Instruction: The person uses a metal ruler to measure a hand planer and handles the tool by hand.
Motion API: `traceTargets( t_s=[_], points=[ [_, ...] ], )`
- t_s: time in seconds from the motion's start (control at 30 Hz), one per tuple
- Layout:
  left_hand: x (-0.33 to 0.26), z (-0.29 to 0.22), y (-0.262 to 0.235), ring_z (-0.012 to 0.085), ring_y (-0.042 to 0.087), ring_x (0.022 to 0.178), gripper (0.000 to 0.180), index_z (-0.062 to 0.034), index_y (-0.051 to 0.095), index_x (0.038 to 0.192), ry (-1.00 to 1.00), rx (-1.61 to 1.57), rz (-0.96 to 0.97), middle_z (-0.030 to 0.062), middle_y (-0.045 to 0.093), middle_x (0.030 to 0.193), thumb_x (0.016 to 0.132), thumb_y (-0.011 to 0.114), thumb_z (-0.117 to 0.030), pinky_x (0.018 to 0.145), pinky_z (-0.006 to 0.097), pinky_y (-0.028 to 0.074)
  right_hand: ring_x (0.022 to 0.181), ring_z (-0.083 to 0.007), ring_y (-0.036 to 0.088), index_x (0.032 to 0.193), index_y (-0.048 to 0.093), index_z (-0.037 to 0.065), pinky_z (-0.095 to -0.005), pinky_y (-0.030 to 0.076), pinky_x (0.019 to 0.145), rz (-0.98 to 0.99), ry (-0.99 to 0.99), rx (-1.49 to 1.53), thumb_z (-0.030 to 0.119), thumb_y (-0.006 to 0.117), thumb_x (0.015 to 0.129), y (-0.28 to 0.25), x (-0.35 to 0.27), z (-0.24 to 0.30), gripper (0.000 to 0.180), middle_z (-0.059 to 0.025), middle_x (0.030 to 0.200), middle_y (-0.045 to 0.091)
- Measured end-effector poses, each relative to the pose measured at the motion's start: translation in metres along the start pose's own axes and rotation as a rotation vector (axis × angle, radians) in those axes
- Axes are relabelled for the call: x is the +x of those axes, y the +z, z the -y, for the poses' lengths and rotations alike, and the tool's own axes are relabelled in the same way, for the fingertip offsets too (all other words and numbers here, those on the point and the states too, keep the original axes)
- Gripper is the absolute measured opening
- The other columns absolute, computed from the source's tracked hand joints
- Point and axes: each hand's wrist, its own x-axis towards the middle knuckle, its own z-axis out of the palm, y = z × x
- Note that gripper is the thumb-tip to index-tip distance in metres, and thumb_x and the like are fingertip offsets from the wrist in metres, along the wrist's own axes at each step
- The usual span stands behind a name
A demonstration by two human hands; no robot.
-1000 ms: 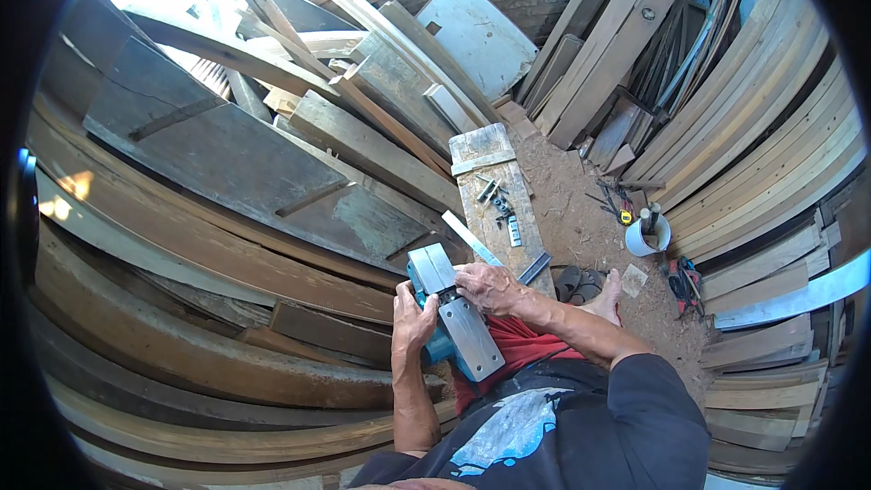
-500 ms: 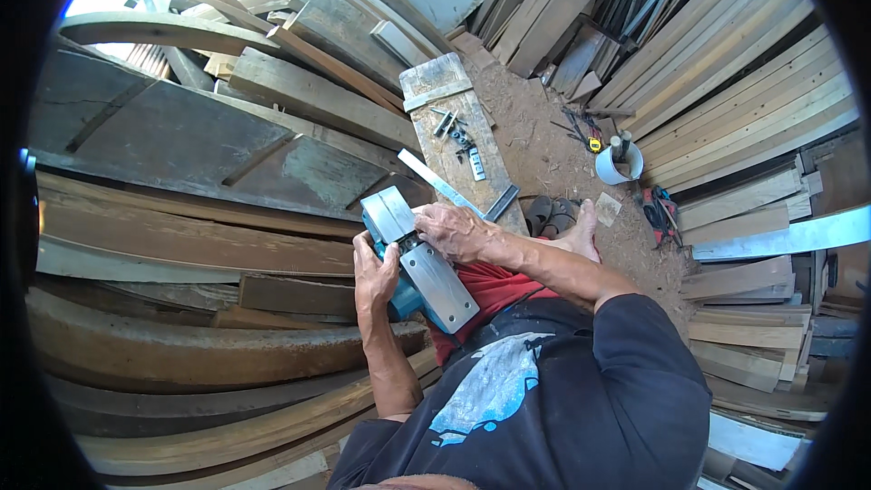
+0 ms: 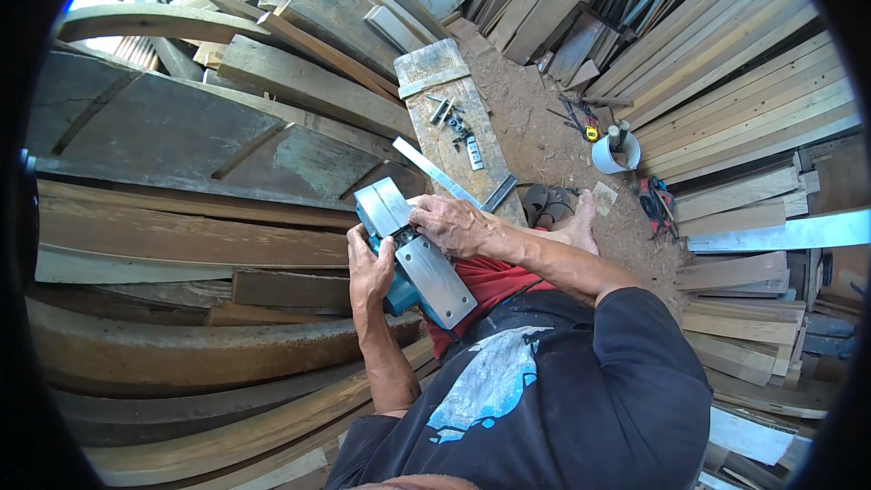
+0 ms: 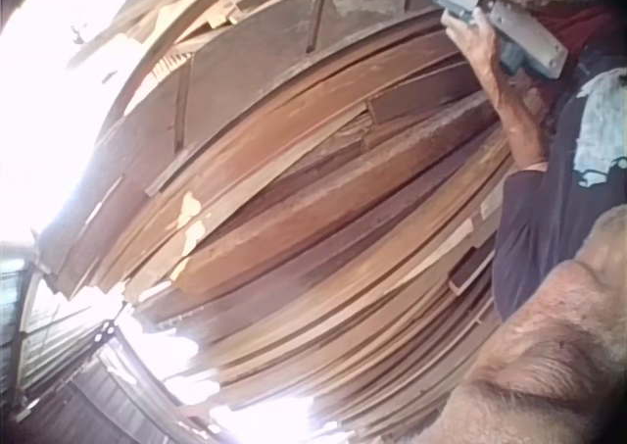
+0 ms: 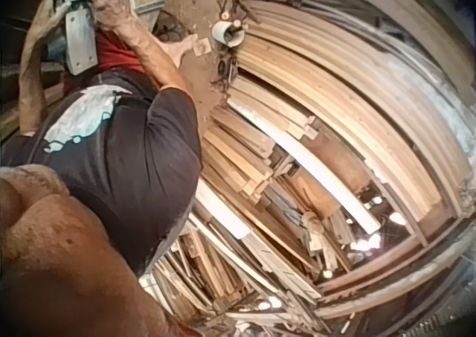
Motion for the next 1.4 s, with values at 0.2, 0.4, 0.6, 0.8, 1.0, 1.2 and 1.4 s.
traceTargets(
  t_s=[0.2, 0.4, 0.6, 0.8, 1.0, 1.2, 1.4],
  points=[
    [0.000, 0.002, -0.001, 0.0405, 0.055, 0.113, 0.049, 0.0053, 0.044, 0.128, 0.007, 0.017, 0.005, 0.0274, 0.056, 0.119, 0.091, 0.063, -0.020, 0.099, 0.048, 0.043, 0.100, -0.0356, 0.063, 0.106, 0.059, 0.006, -0.0449, 0.054, 0.083, 0.061, -0.010, 0.006, 0.017, 0.061, 0.093, -0.002, -0.001, -0.005, 0.017, -0.0152, 0.106, 0.060],
    [0.002, 0.001, 0.000, 0.0382, 0.057, 0.114, 0.046, 0.0045, 0.045, 0.128, 0.019, 0.040, 0.011, 0.0263, 0.056, 0.122, 0.092, 0.062, -0.019, 0.099, 0.045, 0.045, 0.098, -0.0355, 0.064, 0.104, 0.060, 0.007, -0.0452, 0.054, 0.080, 0.032, 0.052, 0.033, 0.019, 0.059, 0.095, -0.002, 0.002, 0.000, 0.015, -0.0148, 0.103, 0.062],
    [0.002, -0.001, -0.004, 0.0393, 0.056, 0.115, 0.047, 0.0053, 0.045, 0.128, 0.002, 0.035, 0.001, 0.0270, 0.055, 0.122, 0.092, 0.062, -0.019, 0.100, 0.045, 0.044, 0.081, -0.0359, 0.067, 0.103, 0.065, 0.006, -0.0460, 0.055, 0.075, 0.104, 0.336, -0.066, 0.026, 0.056, 0.098, -0.009, 0.023, -0.051, 0.023, -0.0166, 0.081, 0.065],
    [0.003, 0.001, -0.003, 0.0420, 0.052, 0.114, 0.054, 0.0064, 0.043, 0.130, -0.011, -0.007, -0.009, 0.0275, 0.056, 0.120, 0.087, 0.065, -0.018, 0.101, 0.050, 0.040, 0.088, -0.0374, 0.070, 0.097, 0.065, 0.009, -0.0489, 0.056, 0.074, 0.148, 0.729, -0.383, 0.027, 0.059, 0.095, 0.022, 0.028, -0.160, 0.018, -0.0187, 0.090, 0.069],
    [0.002, 0.001, -0.002, 0.0429, 0.052, 0.114, 0.054, 0.0061, 0.043, 0.131, -0.011, -0.012, 0.017, 0.0283, 0.055, 0.120, 0.087, 0.065, -0.016, 0.101, 0.050, 0.040, 0.088, -0.0378, 0.070, 0.099, 0.064, 0.011, -0.0498, 0.057, 0.070, 0.211, 0.683, -0.584, 0.011, 0.059, 0.087, 0.041, 0.026, -0.182, 0.013, -0.0194, 0.094, 0.066],
    [0.006, 0.009, 0.003, 0.0426, 0.052, 0.116, 0.054, 0.0062, 0.043, 0.130, -0.039, -0.007, 0.016, 0.0283, 0.055, 0.121, 0.087, 0.065, -0.017, 0.101, 0.050, 0.041, 0.089, -0.0369, 0.070, 0.102, 0.066, 0.007, -0.0487, 0.057, 0.075, 0.023, 0.714, -0.605, 0.009, 0.056, 0.087, 0.048, 0.012, -0.172, 0.018, -0.0198, 0.095, 0.068],
    [0.008, 0.010, -0.001, 0.0455, 0.053, 0.112, 0.053, 0.0044, 0.043, 0.130, 0.052, -0.018, -0.028, 0.0297, 0.057, 0.118, 0.088, 0.065, -0.020, 0.099, 0.052, 0.041, 0.085, -0.0305, 0.071, 0.099, 0.073, 0.002, -0.0395, 0.056, 0.080, -0.184, 0.593, 0.104, 0.013, 0.057, 0.091, -0.019, 0.010, -0.098, 0.021, -0.0153, 0.089, 0.074]
  ],
)
